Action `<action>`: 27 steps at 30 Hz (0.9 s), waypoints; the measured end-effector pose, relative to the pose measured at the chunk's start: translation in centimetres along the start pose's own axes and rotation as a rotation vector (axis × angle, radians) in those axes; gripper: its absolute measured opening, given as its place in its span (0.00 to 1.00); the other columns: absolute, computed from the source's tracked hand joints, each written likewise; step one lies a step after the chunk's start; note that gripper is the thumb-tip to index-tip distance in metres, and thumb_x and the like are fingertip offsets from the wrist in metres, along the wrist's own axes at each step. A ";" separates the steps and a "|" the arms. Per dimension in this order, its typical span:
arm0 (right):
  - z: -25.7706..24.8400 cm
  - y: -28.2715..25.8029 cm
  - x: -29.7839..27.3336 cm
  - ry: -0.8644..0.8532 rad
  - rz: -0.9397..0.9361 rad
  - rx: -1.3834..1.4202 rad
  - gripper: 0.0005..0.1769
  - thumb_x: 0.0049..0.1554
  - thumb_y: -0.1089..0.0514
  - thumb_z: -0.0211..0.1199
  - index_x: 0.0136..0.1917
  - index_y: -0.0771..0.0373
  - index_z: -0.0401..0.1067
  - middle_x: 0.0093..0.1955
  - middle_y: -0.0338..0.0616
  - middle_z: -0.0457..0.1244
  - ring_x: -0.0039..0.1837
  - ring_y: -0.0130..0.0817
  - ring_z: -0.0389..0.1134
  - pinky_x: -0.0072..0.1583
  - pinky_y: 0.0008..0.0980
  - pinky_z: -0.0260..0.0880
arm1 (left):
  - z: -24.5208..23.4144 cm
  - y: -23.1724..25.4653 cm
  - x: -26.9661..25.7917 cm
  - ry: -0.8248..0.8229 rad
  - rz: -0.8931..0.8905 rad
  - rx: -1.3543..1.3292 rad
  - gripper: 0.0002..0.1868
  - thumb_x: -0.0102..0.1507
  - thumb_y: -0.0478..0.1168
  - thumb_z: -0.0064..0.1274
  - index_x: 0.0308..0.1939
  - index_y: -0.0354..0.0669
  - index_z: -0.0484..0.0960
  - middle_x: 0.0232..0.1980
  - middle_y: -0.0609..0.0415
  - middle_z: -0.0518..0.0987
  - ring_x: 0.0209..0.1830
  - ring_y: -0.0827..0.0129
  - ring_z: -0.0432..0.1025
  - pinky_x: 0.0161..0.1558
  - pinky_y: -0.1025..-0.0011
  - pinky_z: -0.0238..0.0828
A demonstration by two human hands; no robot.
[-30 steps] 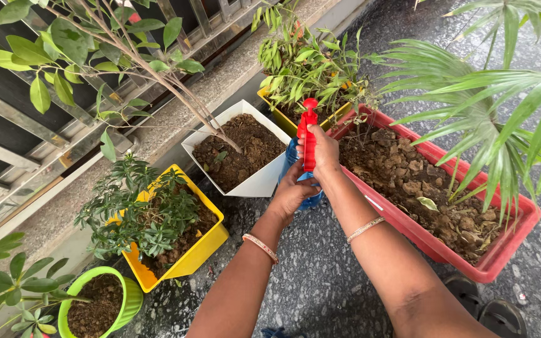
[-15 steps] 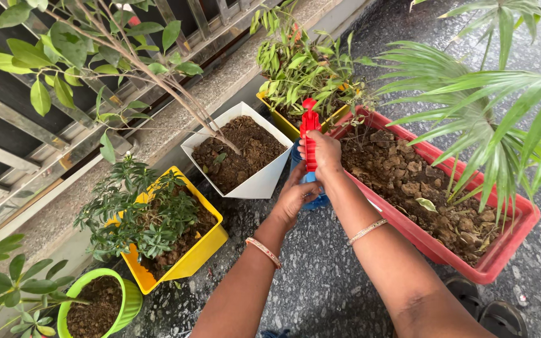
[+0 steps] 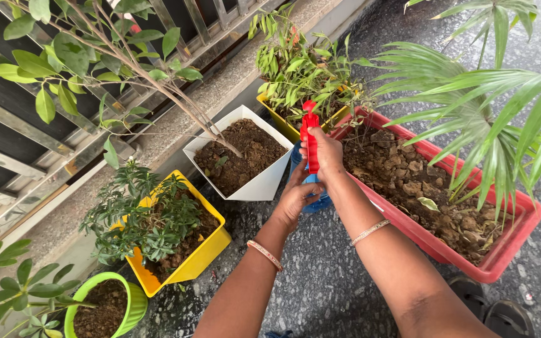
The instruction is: The person uses a blue spray bottle with a red nozzle to mist water onto several potted plants arranged on a balcony floor. The person sprays the leaves and soil of each plant in sequence, moving from one pot to the next.
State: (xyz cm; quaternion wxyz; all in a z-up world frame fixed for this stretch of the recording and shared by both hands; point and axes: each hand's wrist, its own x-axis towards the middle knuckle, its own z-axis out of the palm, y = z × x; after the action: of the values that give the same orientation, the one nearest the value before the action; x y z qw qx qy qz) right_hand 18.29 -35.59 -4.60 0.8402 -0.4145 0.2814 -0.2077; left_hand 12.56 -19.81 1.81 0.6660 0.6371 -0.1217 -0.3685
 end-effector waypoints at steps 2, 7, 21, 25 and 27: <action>0.0 0.0 0.1 0.003 -0.017 0.013 0.17 0.53 0.52 0.67 0.48 0.70 0.76 0.38 0.48 0.70 0.34 0.33 0.72 0.37 0.29 0.74 | 0.0 -0.1 0.0 0.007 -0.001 -0.005 0.55 0.50 0.38 0.55 0.81 0.58 0.49 0.73 0.56 0.66 0.63 0.68 0.69 0.59 0.64 0.67; 0.5 0.1 -0.3 0.028 -0.022 0.034 0.16 0.53 0.53 0.68 0.48 0.70 0.75 0.38 0.48 0.70 0.34 0.34 0.72 0.36 0.29 0.73 | 0.2 -0.8 0.2 -0.001 0.014 -0.044 0.55 0.50 0.38 0.55 0.81 0.56 0.48 0.73 0.53 0.68 0.61 0.65 0.69 0.58 0.61 0.67; 0.3 -0.7 -0.7 0.052 -0.005 -0.002 0.16 0.55 0.52 0.66 0.48 0.68 0.73 0.38 0.48 0.69 0.35 0.33 0.72 0.36 0.29 0.73 | 0.6 -0.8 -0.3 0.017 0.040 -0.061 0.54 0.51 0.39 0.56 0.80 0.55 0.50 0.72 0.53 0.69 0.59 0.67 0.71 0.57 0.62 0.67; 0.1 -0.2 -0.3 0.016 -0.020 0.007 0.16 0.54 0.53 0.65 0.47 0.69 0.75 0.38 0.48 0.70 0.35 0.34 0.72 0.36 0.30 0.74 | 0.7 -1.1 -0.3 0.022 0.038 -0.080 0.53 0.52 0.39 0.56 0.80 0.55 0.51 0.73 0.53 0.68 0.59 0.67 0.72 0.57 0.61 0.67; 0.1 0.0 -0.2 0.010 -0.028 -0.010 0.16 0.54 0.53 0.65 0.48 0.69 0.74 0.39 0.49 0.70 0.35 0.35 0.72 0.36 0.31 0.74 | 0.8 -1.0 -0.5 0.009 0.040 -0.087 0.53 0.52 0.39 0.57 0.80 0.56 0.51 0.73 0.53 0.67 0.59 0.68 0.71 0.57 0.62 0.67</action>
State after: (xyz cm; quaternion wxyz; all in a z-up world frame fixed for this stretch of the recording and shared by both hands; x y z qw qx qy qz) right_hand 18.21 -35.42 -4.44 0.8337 -0.4217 0.2807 -0.2199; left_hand 11.40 -20.01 1.10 0.7008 0.6066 -0.1151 -0.3572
